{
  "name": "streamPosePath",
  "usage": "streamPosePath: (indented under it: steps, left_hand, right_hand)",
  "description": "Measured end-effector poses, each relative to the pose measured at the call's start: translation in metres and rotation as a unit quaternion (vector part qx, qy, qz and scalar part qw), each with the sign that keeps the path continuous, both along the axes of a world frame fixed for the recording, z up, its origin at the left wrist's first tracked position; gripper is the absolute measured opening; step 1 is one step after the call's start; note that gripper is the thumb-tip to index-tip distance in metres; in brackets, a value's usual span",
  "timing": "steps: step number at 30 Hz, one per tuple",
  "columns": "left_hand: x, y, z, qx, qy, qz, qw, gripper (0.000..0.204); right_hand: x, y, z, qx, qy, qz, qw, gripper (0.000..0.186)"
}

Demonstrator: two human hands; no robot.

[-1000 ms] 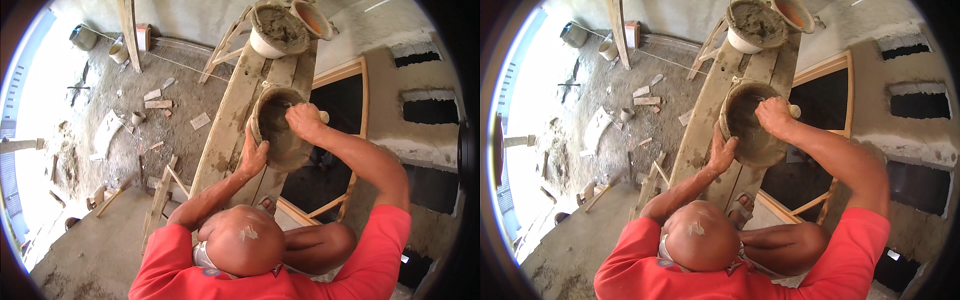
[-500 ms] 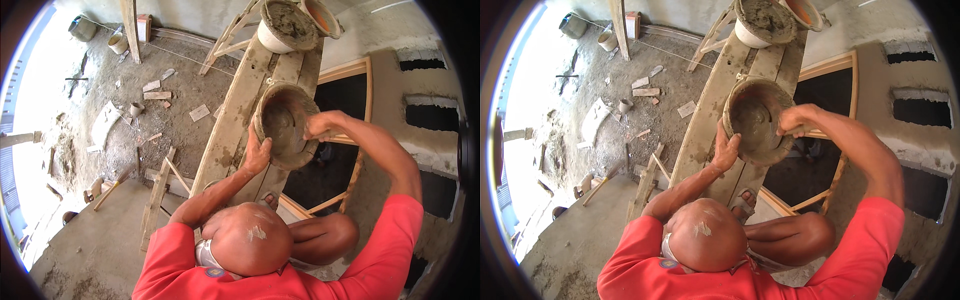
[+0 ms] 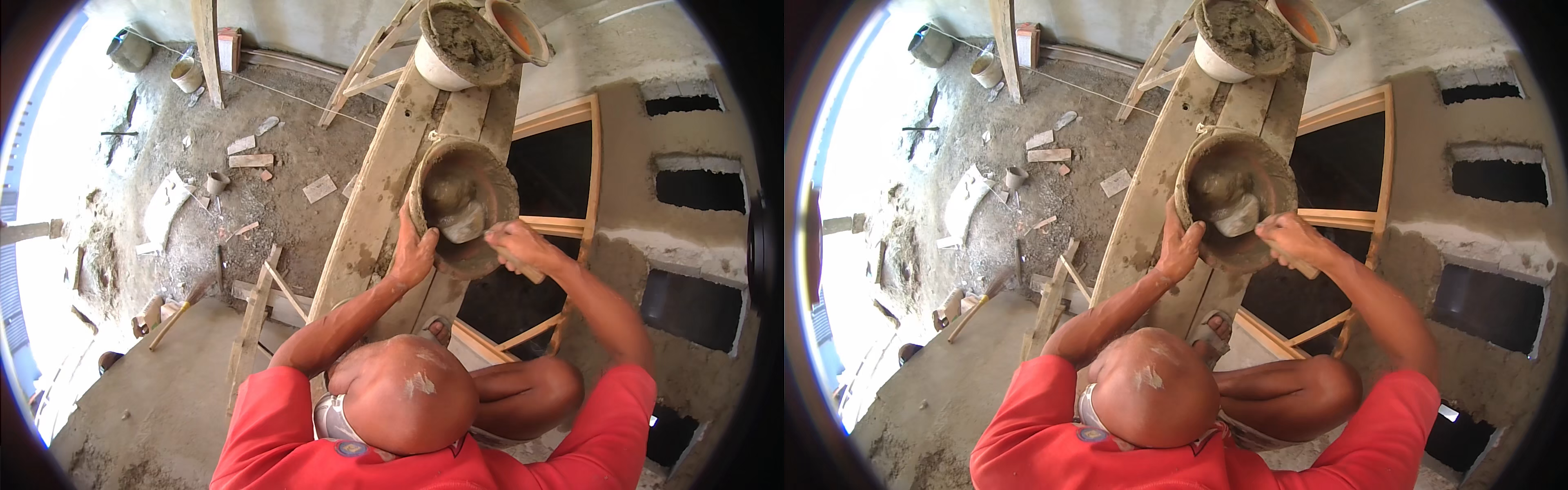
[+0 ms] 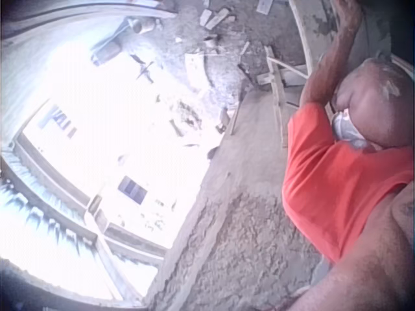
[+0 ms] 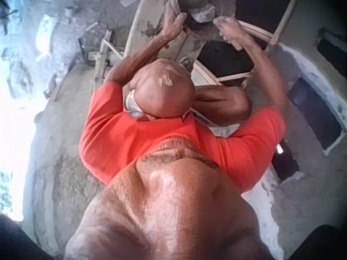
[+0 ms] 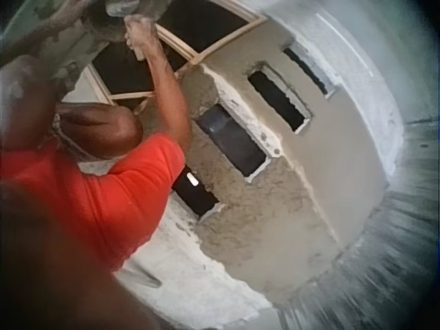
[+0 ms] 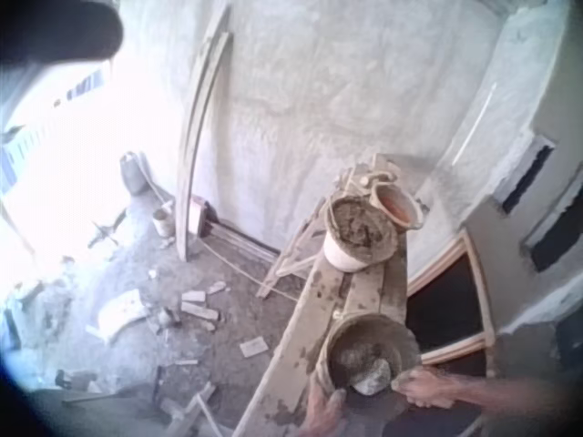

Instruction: The person applies mortar to a wall using a trowel and levels the surface with a long straightedge while standing on a scaffold.

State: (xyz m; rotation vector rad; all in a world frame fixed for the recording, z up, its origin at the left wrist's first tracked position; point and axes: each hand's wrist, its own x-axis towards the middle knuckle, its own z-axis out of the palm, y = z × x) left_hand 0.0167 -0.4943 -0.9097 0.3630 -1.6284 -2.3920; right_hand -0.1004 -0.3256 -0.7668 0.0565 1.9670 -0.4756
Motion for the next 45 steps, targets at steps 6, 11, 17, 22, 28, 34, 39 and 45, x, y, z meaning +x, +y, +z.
streamPosePath:
  steps: [6,11,17,22,28,34,39,45]
  left_hand:
    - [0.001,0.000,-0.007,-0.008,-0.018,0.000,1.000,0.067]
    - [-0.001,0.000,-0.007,0.038,-0.007,-0.034,0.999,0.072]
    - [0.001,-0.005,-0.010,-0.003,-0.010,-0.020,1.000,0.072]
    - [0.001,-0.003,-0.003,0.022,-0.012,-0.026,0.999,0.072]
    - [-0.001,-0.006,0.001,0.018,0.003,-0.037,0.999,0.072]
    - [0.001,-0.006,-0.003,0.025,-0.020,-0.032,0.999,0.073]
    - [-0.002,-0.001,0.001,0.060,-0.001,-0.042,0.997,0.073]
    - [0.000,-0.002,-0.009,0.081,-0.038,-0.037,0.995,0.073]
  right_hand:
    - [-0.019,-0.001,0.049,0.082,0.386,0.385,0.834,0.029]
    - [-0.002,-0.007,-0.008,0.129,0.439,0.503,0.733,0.017]
    - [0.024,-0.031,0.047,0.061,0.370,0.517,0.769,0.017]
    - [0.036,-0.030,0.038,0.084,0.261,0.456,0.847,0.024]
    - [0.002,-0.016,0.008,0.106,0.380,0.475,0.786,0.018]
    - [-0.005,-0.022,0.039,0.128,0.467,0.466,0.741,0.016]
    - [-0.022,-0.003,-0.024,0.129,0.425,0.516,0.732,0.011]
    - [0.010,-0.024,0.021,0.072,0.362,0.564,0.738,0.009]
